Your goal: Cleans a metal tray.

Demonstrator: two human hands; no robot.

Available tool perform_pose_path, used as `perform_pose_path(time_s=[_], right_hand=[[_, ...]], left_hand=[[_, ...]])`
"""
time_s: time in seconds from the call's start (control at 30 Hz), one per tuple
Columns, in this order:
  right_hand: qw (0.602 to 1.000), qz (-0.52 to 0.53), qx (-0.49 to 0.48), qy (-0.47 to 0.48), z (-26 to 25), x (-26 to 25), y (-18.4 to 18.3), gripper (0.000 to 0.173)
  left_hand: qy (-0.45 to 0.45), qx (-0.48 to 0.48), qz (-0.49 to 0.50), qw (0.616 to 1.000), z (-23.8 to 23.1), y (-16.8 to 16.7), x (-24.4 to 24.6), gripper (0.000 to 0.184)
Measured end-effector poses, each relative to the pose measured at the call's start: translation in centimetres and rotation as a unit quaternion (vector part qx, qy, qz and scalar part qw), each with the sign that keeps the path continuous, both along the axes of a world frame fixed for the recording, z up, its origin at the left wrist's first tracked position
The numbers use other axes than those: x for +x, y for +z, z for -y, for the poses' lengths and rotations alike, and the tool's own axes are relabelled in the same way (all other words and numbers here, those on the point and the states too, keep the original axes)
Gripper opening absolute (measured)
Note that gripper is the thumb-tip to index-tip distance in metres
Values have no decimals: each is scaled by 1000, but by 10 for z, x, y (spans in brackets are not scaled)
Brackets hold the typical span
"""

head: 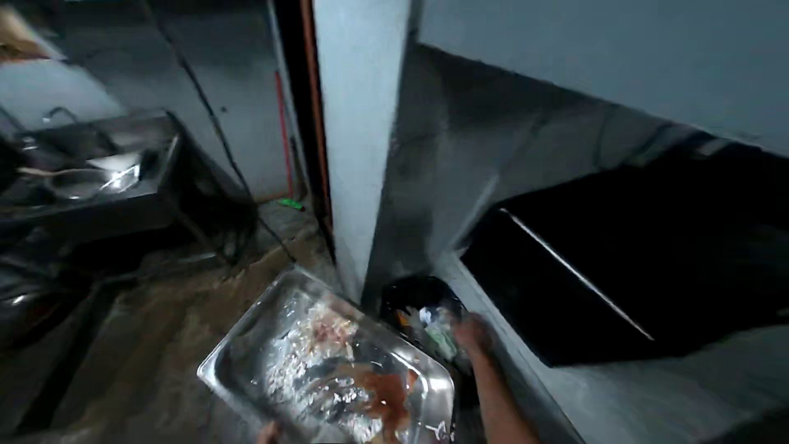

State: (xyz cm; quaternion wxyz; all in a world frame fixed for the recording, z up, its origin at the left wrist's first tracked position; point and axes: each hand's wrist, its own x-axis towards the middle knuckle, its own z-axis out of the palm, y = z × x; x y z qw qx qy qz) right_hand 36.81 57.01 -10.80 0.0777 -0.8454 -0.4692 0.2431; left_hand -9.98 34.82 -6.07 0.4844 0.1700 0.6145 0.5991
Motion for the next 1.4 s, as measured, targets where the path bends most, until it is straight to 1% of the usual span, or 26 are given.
perform_pose_path(time_s=[0.07, 0.1, 0.13, 0.17, 0.2, 0.23, 0.27, 0.3, 0.37, 0.4, 0.43, 0.53, 0.6, 0.67, 0.7, 0.73, 0.77, 0.83, 0.9, 0.93, 0.97, 1.03, 1.13, 1.2, 1.27, 1.4], right_hand=[[992, -11, 124, 29, 1, -45, 64, 51], [983, -37, 166, 73, 12, -75, 95, 41], [976, -67, 169, 123, 27, -108, 119, 37], [972, -99, 138, 163, 42, -142, 133, 38], [971, -130, 79, 186, 54, -175, 139, 42], [969, -154, 27, 190, 64, -205, 137, 49], [969, -172, 2, 179, 68, -231, 126, 59], [970, -178, 6, 165, 68, -252, 113, 69], [974, -141, 86, 157, 49, -289, 97, 74], [973, -115, 112, 167, 37, -307, 99, 76], [972, -89, 112, 186, 27, -324, 104, 78], [949, -100, 58, 292, 9, -368, 122, 82], [905, -109, 29, 411, 13, -384, 123, 76], [832, -116, 5, 542, 29, -388, 120, 60], [793, -123, -10, 596, 40, -383, 118, 59], [758, -129, -36, 638, 52, -373, 117, 64], [731, -133, -68, 666, 62, -360, 117, 67], [707, -136, -110, 685, 75, -332, 114, 59], [696, -156, -137, 687, 89, -301, 107, 44], [695, -173, -149, 682, 97, -284, 104, 40], [695, -195, -170, 670, 106, -268, 101, 40], [713, -242, -210, 624, 128, -244, 103, 46], [745, -268, -238, 562, 161, -235, 110, 60], [747, -266, -248, 557, 176, -236, 112, 65], [748, -295, -246, 542, 187, -234, 110, 72], [737, -389, -231, 502, 204, -226, 89, 65]], left_hand=[[35, -12, 1, 999, -2, 13, 7, 27], [52, -15, 4, 999, -1, 18, 10, 26], [66, -16, 9, 998, 0, 24, 13, 25], [77, -13, 16, 997, -1, 30, 15, 25], [88, -9, 27, 996, -2, 36, 17, 27], [98, -6, 37, 995, -3, 40, 20, 28], [108, -5, 46, 993, -1, 42, 23, 30], [102, -11, 48, 994, 2, 45, 26, 29], [85, -21, 55, 995, 7, 49, 33, 29], [72, -23, 63, 995, 9, 50, 36, 30], [62, -24, 71, 995, 13, 50, 39, 28], [33, -31, 95, 994, 12, 58, 51, 17], [25, -44, 92, 994, 6, 63, 55, 14], [18, -50, 80, 995, 0, 56, 50, 11], [21, -45, 74, 996, -3, 52, 45, 9], [27, -39, 71, 996, -3, 46, 41, 7], [28, -32, 71, 997, -3, 40, 36, 6], [45, -17, 70, 996, -2, 34, 24, 11], [61, -12, 62, 996, 2, 37, 13, 20], [78, -15, 59, 995, 2, 40, 9, 22], [92, -18, 57, 994, 3, 44, 6, 23], [116, -28, 48, 992, 2, 52, 3, 21], [130, -60, 33, 989, 1, 57, 1, 18], [149, -99, 36, 983, 0, 54, 3, 11], [158, -132, 32, 978, 2, 47, 3, 7], [141, -140, 19, 980, 21, 29, 3, 8]])
